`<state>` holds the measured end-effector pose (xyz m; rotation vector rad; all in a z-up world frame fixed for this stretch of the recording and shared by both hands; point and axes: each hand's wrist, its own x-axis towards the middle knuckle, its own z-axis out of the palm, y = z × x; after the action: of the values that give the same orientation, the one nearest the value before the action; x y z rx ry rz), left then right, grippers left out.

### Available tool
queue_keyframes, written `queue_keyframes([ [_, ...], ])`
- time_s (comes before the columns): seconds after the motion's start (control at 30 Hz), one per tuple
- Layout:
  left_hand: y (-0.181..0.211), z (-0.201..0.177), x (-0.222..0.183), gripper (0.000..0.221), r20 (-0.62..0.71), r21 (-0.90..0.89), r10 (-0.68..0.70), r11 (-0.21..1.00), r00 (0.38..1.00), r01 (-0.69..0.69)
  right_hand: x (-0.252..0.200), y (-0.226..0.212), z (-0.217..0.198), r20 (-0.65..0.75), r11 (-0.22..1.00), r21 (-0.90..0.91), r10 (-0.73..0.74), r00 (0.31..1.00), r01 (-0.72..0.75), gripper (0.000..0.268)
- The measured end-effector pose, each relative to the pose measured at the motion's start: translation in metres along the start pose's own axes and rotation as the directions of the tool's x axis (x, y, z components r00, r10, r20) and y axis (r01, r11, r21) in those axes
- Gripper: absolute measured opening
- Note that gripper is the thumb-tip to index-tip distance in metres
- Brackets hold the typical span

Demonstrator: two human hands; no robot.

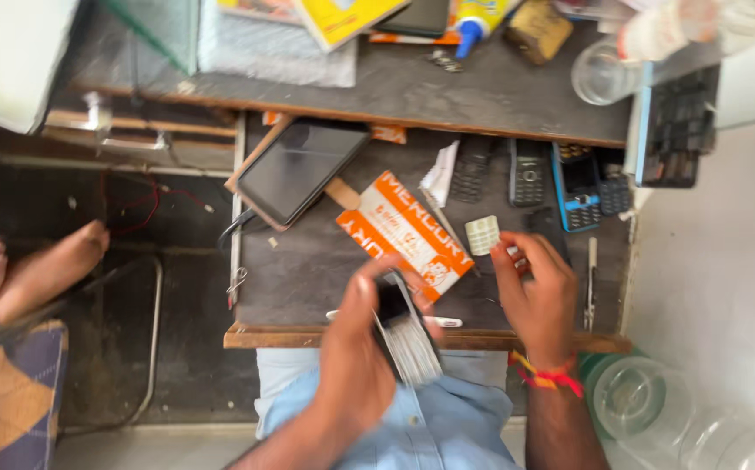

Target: The person disassembles and repairs a mobile phone using a screwdriver, tweezers, and a toothbrush. They handle the phone's internal components, battery, and casing on a wooden workbench.

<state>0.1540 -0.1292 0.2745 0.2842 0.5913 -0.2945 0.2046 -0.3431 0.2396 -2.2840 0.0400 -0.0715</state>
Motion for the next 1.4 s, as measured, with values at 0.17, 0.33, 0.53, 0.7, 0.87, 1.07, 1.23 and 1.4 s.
queue_keyframes([
  [0.17, -0.009, -0.025, 0.047, 0.058, 0.009, -0.055, 0.036, 0.998, 0.999, -0.036, 0.055, 0.001, 0.022, 0.004, 0.889, -0.401, -0.240, 0.971, 0.222, 0.040],
  [0.33, -0.013, -0.033, 0.055, 0.064, 0.118, -0.058, 0.060, 0.997, 0.991, -0.053, 0.088, 0.005, 0.050, -0.074, 0.832, -0.518, -0.277, 0.958, 0.200, 0.057],
  [0.53, -0.006, -0.038, 0.058, 0.065, 0.138, -0.038, 0.029, 0.999, 0.990, -0.023, 0.103, 0.021, 0.054, -0.100, 0.945, -0.322, -0.084, 0.991, 0.048, 0.065],
  [0.7, -0.005, -0.041, 0.060, 0.063, 0.155, -0.064, 0.035, 0.998, 0.987, -0.025, 0.091, 0.022, 0.033, -0.045, 0.988, 0.143, 0.056, 0.997, -0.049, 0.031],
  [0.87, -0.008, -0.039, 0.061, 0.059, 0.168, -0.113, 0.085, 0.991, 0.982, -0.066, 0.003, -0.028, -0.010, -0.042, 0.996, 0.085, 0.009, 0.999, -0.006, 0.019],
  [1.07, -0.026, -0.042, 0.062, 0.056, 0.204, -0.150, 0.125, 0.984, 0.971, -0.095, -0.046, -0.048, 0.029, -0.118, 0.856, -0.192, -0.505, 0.855, 0.479, 0.027],
  [1.23, -0.030, -0.047, 0.060, 0.054, 0.234, -0.173, 0.128, 0.981, 0.964, -0.088, -0.052, -0.057, 0.040, -0.080, 0.804, -0.279, -0.565, 0.821, 0.526, 0.033],
  [1.4, -0.025, -0.048, 0.056, 0.052, 0.248, -0.231, 0.136, 0.970, 0.959, -0.078, -0.058, -0.066, 0.053, 0.042, 0.808, -0.241, -0.544, 0.838, 0.537, 0.030],
])
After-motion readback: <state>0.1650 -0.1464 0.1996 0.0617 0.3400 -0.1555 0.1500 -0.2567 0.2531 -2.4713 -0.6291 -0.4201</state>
